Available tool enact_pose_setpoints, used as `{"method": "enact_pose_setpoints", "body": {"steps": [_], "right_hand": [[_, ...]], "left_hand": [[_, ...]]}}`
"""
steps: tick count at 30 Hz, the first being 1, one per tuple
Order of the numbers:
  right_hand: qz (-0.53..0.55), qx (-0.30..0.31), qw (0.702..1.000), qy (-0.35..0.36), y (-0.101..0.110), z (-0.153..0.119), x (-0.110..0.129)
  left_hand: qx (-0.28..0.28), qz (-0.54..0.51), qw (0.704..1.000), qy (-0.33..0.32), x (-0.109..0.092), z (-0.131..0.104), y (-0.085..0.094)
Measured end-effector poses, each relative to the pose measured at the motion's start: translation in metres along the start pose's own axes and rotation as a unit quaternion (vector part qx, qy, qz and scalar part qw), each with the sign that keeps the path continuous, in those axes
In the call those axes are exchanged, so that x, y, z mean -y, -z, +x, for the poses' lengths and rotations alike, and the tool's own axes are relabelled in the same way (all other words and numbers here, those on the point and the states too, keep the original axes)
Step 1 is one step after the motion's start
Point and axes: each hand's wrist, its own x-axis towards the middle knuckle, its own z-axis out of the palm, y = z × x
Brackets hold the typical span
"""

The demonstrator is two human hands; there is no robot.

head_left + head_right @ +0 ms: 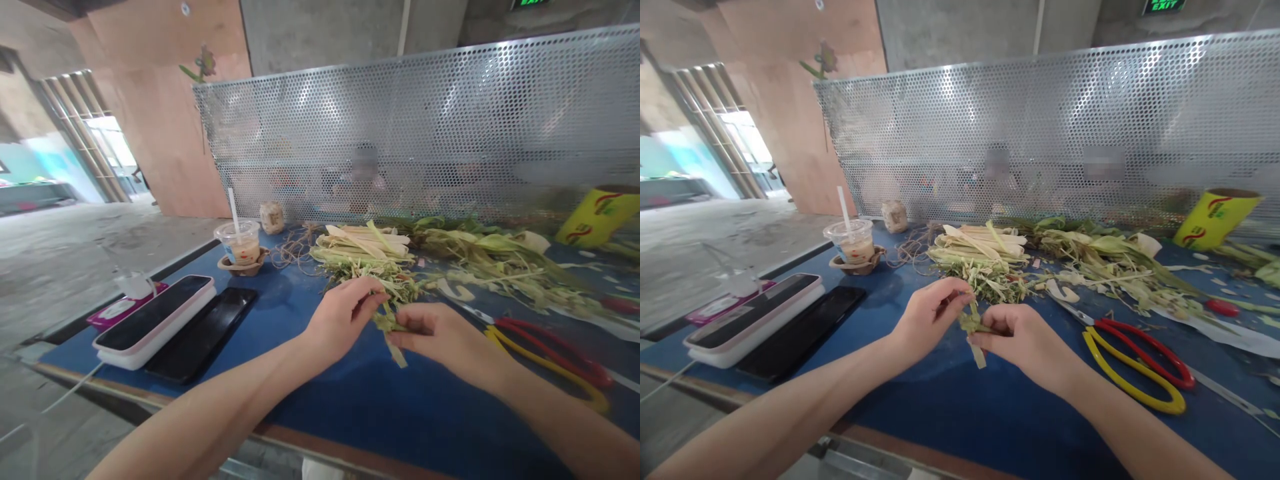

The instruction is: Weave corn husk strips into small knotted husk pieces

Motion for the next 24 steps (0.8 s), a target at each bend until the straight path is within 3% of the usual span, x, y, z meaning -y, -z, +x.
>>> {"method": "enact_pose_setpoints", "body": {"steps": [3,8,15,19,24], "right_hand": [[0.041,0.038,0.998,-0.036,0.005,0.002,-0.003],[0.088,0.049,0.994,-0.049,0.010,0.002,0.000],[-0.067,-0.032,0.997,0.016,0.008,-0.001,0.005],[-0.089,-0.048,0.994,0.041,0.000,0.001,0.000],[-0.044,-0.012,0.997,0.057,-0.006,0.003,0.001]], "left_hand": [[0.003,-0.014,1.000,0.024,0.002,0.003,0.004],[0.005,-0.065,0.994,0.089,0.011,0.009,0.013],[0.009,-0.151,0.978,0.144,0.012,0.010,0.010],[0.020,-0.129,0.985,0.115,0.007,0.006,0.003],[0.033,-0.083,0.994,0.067,0.003,0.005,0.003]]}}
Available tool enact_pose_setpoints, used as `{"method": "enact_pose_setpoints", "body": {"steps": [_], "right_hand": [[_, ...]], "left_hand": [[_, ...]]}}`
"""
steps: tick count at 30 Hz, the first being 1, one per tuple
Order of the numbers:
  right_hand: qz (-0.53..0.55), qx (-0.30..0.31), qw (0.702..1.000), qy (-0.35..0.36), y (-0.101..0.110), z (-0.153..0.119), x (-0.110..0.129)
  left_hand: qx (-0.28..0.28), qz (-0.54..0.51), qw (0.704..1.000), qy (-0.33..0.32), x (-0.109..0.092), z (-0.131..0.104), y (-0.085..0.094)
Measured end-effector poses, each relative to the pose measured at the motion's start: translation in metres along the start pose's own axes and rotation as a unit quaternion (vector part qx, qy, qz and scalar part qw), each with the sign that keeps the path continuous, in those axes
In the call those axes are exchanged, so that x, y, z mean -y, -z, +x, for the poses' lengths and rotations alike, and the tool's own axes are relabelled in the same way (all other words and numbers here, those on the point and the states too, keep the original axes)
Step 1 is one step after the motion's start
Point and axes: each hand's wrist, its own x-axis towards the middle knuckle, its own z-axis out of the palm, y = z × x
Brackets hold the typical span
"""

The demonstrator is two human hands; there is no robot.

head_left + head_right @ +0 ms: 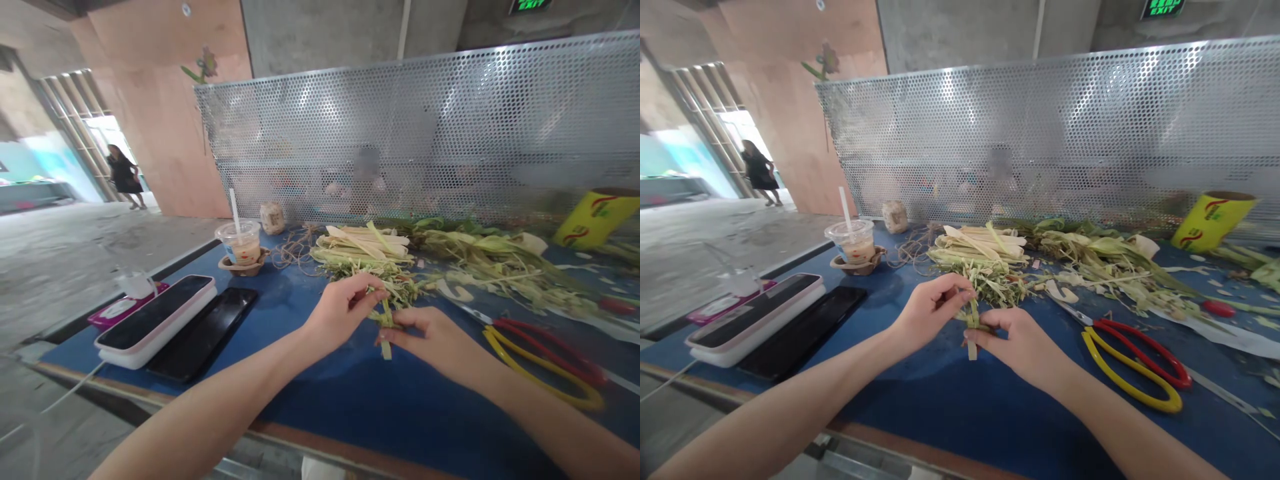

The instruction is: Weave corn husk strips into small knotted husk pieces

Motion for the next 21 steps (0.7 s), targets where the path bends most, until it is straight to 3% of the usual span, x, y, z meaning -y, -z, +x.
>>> {"method": "enact_pose_setpoints", "body": {"steps": [7,10,16,21], "right_hand": [[0.182,0.032,0.981,-0.061,0.002,0.000,0.000],[0.196,0.041,0.978,-0.064,0.004,0.000,0.000],[0.203,0.042,0.977,-0.051,0.008,0.000,0.000],[0.215,0.045,0.975,-0.045,0.008,-0.001,0.002]], "left_hand": [[-0.001,-0.039,0.999,0.026,0.002,0.004,0.009],[-0.002,-0.082,0.995,0.062,0.003,0.007,0.011],[-0.066,-0.133,0.980,0.132,-0.003,0.008,0.006],[-0.088,-0.152,0.972,0.153,-0.001,0.009,0.005]]}}
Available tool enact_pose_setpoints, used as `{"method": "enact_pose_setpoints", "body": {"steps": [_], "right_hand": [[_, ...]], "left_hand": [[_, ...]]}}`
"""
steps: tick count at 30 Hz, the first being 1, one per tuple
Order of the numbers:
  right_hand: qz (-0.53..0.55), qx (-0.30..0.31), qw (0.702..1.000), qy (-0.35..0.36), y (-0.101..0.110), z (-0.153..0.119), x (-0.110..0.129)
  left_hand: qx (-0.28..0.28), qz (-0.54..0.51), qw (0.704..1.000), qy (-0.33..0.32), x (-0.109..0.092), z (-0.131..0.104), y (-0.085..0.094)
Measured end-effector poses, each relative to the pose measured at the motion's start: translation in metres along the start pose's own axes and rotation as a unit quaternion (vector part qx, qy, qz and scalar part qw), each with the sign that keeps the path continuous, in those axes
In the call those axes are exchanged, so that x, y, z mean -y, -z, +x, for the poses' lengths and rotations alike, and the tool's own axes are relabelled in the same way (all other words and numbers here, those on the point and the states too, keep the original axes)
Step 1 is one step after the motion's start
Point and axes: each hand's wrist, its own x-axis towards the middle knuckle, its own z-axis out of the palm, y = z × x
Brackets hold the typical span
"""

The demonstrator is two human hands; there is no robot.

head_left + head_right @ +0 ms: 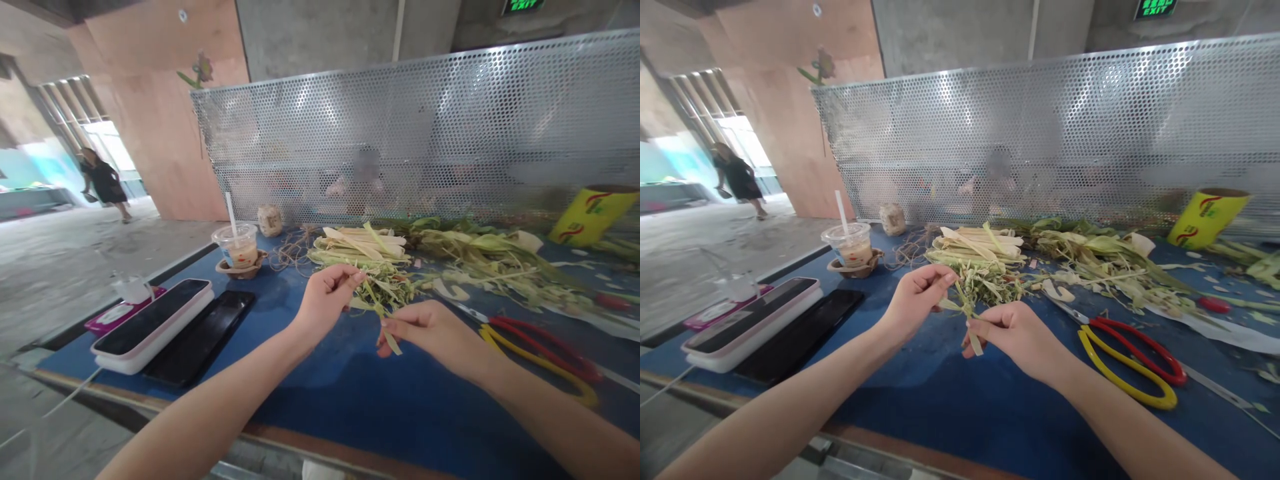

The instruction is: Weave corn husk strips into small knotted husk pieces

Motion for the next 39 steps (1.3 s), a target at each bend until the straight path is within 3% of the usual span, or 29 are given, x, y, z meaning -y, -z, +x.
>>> {"method": "enact_pose_setpoints", "body": {"steps": [6,11,13,18,22,26,34,39], "right_hand": [[-0.071,0.021,0.997,0.010,-0.003,-0.002,-0.002],[-0.071,-0.121,0.989,0.052,-0.002,0.004,-0.013],[-0.047,-0.111,0.991,0.059,-0.004,0.005,-0.013],[-0.061,-0.018,0.997,0.044,-0.009,0.003,-0.009],[-0.053,-0.051,0.996,0.044,-0.010,0.001,-0.010],[0.012,-0.094,0.995,0.029,-0.016,0.002,-0.007],[0.066,-0.094,0.993,0.029,-0.016,0.004,-0.009],[0.081,-0.160,0.982,0.062,-0.009,0.006,-0.016]], "left_hand": [[0.059,0.026,0.997,-0.044,0.001,0.000,0.003],[0.073,0.008,0.994,-0.080,0.003,-0.002,0.001],[0.068,0.015,0.993,-0.092,0.004,-0.003,-0.001],[0.046,0.107,0.984,-0.134,0.004,-0.007,0.001],[0.032,0.183,0.967,-0.172,0.001,-0.009,0.003],[0.011,0.194,0.959,-0.208,0.001,-0.006,0.004],[-0.040,0.105,0.978,-0.178,-0.002,-0.006,0.008],[0.052,-0.004,0.994,-0.098,0.005,-0.014,0.002]]}}
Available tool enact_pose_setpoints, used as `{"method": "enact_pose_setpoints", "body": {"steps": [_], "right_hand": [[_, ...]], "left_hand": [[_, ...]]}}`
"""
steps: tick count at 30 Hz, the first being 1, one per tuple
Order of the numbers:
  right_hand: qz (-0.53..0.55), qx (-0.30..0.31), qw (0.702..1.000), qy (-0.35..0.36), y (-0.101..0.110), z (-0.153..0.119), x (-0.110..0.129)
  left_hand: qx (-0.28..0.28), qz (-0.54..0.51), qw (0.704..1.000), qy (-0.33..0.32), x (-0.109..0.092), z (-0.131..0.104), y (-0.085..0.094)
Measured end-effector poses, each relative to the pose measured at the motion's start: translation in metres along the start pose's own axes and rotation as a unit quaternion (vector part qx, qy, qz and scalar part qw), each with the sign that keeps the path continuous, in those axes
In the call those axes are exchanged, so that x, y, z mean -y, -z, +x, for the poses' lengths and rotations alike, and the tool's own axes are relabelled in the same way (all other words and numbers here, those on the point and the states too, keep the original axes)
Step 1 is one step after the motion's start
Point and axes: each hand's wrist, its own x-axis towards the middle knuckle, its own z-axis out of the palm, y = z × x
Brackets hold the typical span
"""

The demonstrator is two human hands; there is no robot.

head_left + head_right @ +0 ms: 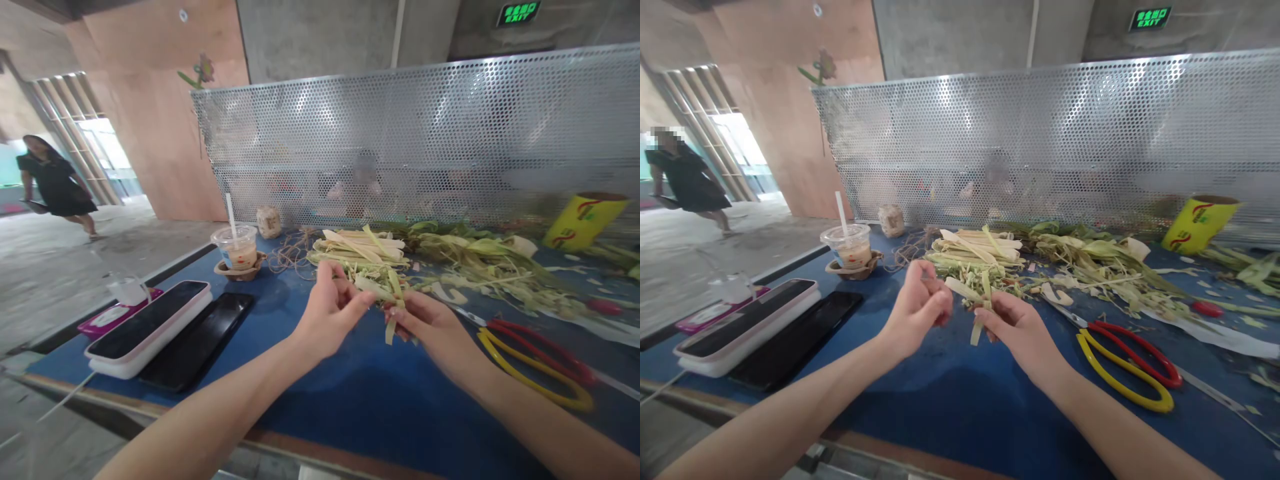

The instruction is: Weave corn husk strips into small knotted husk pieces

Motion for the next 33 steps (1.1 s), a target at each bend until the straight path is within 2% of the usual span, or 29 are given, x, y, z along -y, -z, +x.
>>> {"method": "enact_pose_setpoints", "body": {"steps": [2,5,7,12,15,18,22,24,28,30,33], "right_hand": [[0.012,-0.009,1.000,-0.003,-0.001,0.000,0.000],[0.032,0.011,0.999,-0.014,-0.002,0.000,0.000],[0.049,0.020,0.998,-0.021,-0.002,0.001,-0.003],[0.120,-0.024,0.991,-0.049,-0.003,0.002,-0.011],[0.160,-0.059,0.983,-0.062,-0.006,0.001,-0.008],[0.176,-0.068,0.980,-0.063,-0.005,0.001,-0.003],[0.141,-0.010,0.987,-0.081,0.004,0.004,-0.003],[0.116,0.000,0.989,-0.091,0.009,0.007,-0.007],[0.052,-0.082,0.994,-0.053,0.015,0.012,-0.012],[0.046,-0.104,0.993,-0.011,0.014,0.013,-0.012],[0.064,-0.070,0.995,0.021,0.010,0.009,-0.011]], "left_hand": [[0.082,0.035,0.995,0.041,0.001,-0.003,-0.004],[0.213,0.062,0.970,0.098,0.001,-0.007,-0.011],[0.244,0.038,0.961,0.129,0.001,-0.007,-0.014],[0.250,0.000,0.954,0.166,0.000,-0.006,-0.016],[0.261,0.015,0.952,0.161,-0.001,-0.006,-0.016],[0.266,0.024,0.951,0.158,-0.001,-0.006,-0.016],[0.281,-0.001,0.944,0.171,0.001,-0.006,-0.016],[0.277,-0.005,0.946,0.171,0.003,-0.007,-0.016],[0.264,0.018,0.951,0.162,0.006,-0.008,-0.018],[0.235,0.046,0.962,0.135,0.007,-0.009,-0.018],[0.142,0.087,0.985,0.054,0.007,-0.009,-0.019]]}}
